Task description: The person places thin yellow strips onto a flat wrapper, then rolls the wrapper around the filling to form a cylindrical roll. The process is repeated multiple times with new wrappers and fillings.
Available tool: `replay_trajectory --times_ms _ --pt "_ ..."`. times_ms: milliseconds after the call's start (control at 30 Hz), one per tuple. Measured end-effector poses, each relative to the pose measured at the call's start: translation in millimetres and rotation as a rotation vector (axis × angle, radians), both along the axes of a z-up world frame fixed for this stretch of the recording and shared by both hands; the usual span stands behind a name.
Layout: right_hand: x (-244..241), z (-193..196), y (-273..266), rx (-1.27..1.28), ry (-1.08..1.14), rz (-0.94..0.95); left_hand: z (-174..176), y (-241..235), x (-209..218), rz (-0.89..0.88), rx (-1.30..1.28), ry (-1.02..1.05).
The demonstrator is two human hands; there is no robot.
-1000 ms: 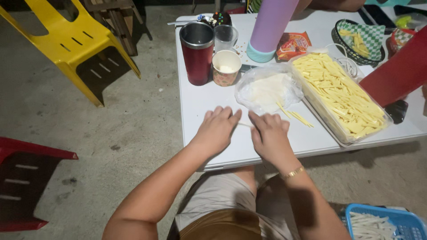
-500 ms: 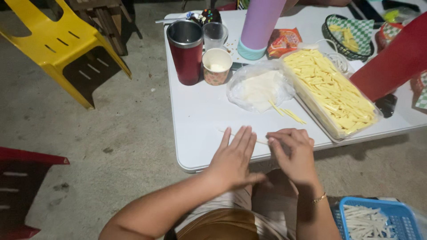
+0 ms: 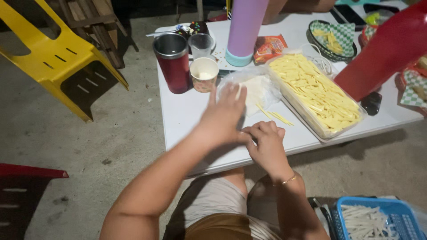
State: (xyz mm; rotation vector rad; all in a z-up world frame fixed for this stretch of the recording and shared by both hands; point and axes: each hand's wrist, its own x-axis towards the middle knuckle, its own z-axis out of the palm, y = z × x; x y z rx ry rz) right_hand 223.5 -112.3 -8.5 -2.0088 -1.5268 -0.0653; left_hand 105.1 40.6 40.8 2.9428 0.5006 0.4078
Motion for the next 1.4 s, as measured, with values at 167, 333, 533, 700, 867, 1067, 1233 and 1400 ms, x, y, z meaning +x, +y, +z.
replay_trajectory --times_ms 167,333,533,700,867,1067,1233,1400 --pt "48.6 -14.4 -72.9 0.036 -0.039 -0.147 -3.3 40.5 43.0 0.009 -0.373 -0.049" --pt "113.9 -24.6 -241.1 -0.286 0.353 -0.867 -40.5 35.6 65.8 -0.13 -0.247 -0.17" --pt "113.6 -31.1 -307.3 -0.343 0.324 -1.113 -56.7 50.5 75.2 -0.095 -0.205 -0.158" --pt "82.2 -11.7 -218.5 0.047 0.318 -0.694 -56.2 63.3 67.8 -0.045 -0.519 -0.41" --pt "57.9 2.6 -57.2 0.167 0.15 -0.235 -64.6 82.2 67.4 0.089 -0.825 -0.689" --pt "40.7 0.0 40.8 0.082 -0.175 -0.295 -57.3 88.4 60.1 0.086 -1.637 -0.799" --pt "48.0 -16.1 43.0 0.118 -0.175 -0.362 -36.4 73.4 46.0 -0.055 -1.555 -0.684" --pt "56.9 -22.7 41.9 0.137 -0.135 -0.307 -6.8 47.3 20.9 -0.112 -1.071 -0.557"
